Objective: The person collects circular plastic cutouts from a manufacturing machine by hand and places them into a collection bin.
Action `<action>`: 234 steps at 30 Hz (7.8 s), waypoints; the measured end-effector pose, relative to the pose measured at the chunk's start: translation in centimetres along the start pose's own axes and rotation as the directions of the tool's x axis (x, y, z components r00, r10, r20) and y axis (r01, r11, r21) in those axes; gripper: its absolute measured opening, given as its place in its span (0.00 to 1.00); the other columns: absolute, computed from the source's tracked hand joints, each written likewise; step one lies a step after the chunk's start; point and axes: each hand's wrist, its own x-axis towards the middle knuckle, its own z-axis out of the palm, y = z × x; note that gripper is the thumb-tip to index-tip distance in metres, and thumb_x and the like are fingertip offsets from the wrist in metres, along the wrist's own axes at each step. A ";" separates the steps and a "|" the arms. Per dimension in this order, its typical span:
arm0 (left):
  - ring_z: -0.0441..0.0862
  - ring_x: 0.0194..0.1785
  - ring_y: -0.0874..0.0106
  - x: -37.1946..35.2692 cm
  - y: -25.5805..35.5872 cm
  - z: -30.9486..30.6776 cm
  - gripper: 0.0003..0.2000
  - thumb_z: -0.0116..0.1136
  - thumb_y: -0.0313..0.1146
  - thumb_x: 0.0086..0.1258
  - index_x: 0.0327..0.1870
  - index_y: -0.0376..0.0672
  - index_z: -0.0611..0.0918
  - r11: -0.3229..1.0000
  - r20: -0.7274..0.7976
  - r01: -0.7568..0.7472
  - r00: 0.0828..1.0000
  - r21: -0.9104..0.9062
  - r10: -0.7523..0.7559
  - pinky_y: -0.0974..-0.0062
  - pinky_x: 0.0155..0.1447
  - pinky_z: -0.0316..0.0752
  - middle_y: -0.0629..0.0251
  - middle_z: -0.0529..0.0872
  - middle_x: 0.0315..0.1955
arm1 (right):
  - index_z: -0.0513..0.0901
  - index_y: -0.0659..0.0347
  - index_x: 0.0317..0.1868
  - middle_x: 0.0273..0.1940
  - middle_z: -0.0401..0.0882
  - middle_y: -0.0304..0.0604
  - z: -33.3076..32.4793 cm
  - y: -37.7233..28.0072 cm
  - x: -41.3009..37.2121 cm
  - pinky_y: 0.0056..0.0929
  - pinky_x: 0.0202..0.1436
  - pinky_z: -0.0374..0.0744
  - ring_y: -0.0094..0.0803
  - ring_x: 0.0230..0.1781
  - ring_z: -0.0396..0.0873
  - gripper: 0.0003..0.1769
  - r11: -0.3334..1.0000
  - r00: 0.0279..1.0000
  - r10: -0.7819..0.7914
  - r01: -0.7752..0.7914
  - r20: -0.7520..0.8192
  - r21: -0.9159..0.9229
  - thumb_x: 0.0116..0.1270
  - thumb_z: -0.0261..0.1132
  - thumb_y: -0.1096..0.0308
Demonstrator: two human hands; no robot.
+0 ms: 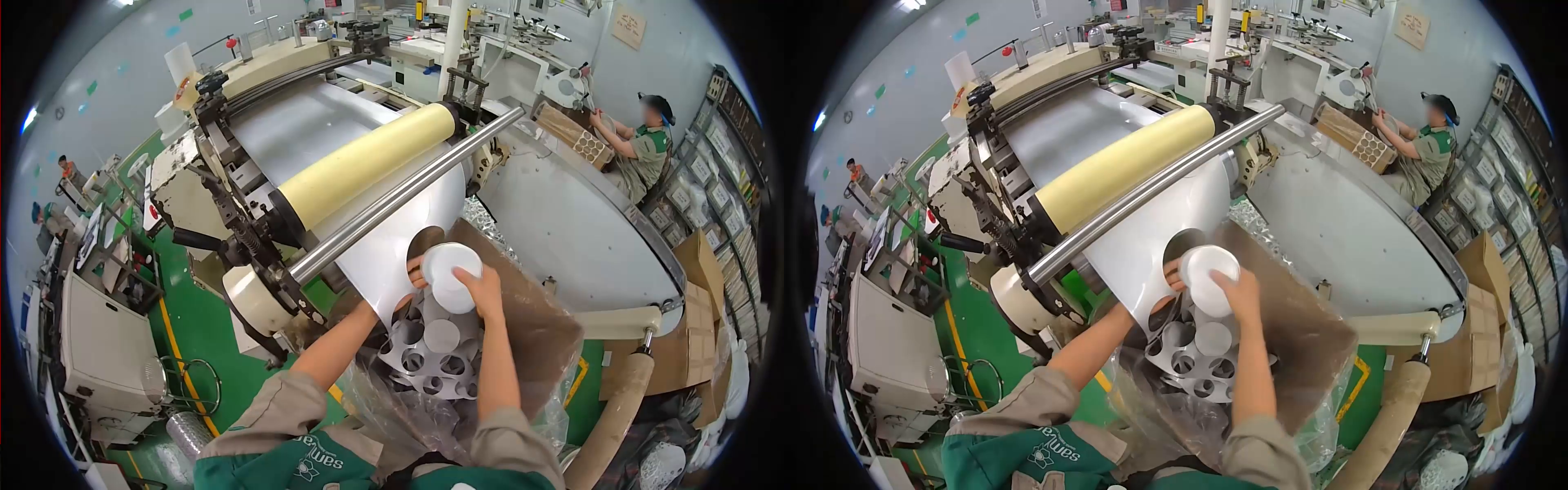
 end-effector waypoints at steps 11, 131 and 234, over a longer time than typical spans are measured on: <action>0.72 0.52 0.73 -9.7 -0.1 6.6 0.21 0.45 0.45 0.70 0.56 0.39 0.70 0.953 -0.526 -0.293 0.800 0.073 0.287 0.74 0.57 0.66 0.65 0.76 0.51 | 0.76 0.71 0.49 0.43 0.79 0.48 -8.1 21.4 -15.1 0.34 0.47 0.74 0.35 0.42 0.78 0.23 0.871 0.835 0.432 -0.289 -0.341 0.396 0.52 0.68 0.73; 0.74 0.38 0.78 -9.2 -6.4 8.0 0.18 0.55 0.43 0.66 0.48 0.38 0.75 0.948 -0.584 0.052 0.798 0.315 0.150 0.81 0.42 0.69 0.68 0.79 0.38 | 0.71 0.68 0.51 0.46 0.75 0.43 -1.1 9.6 -11.6 0.27 0.47 0.71 0.26 0.42 0.73 0.21 0.775 0.978 0.126 -0.201 0.165 0.599 0.58 0.65 0.72; 0.78 0.40 0.78 -9.7 0.0 12.2 0.19 0.58 0.40 0.64 0.50 0.39 0.72 0.949 -0.641 -0.003 0.737 0.315 0.215 0.77 0.41 0.76 0.67 0.78 0.41 | 0.66 0.67 0.58 0.52 0.73 0.45 1.7 5.6 -10.5 0.34 0.56 0.70 0.34 0.51 0.72 0.25 0.749 0.992 0.015 -0.097 0.129 0.656 0.61 0.61 0.71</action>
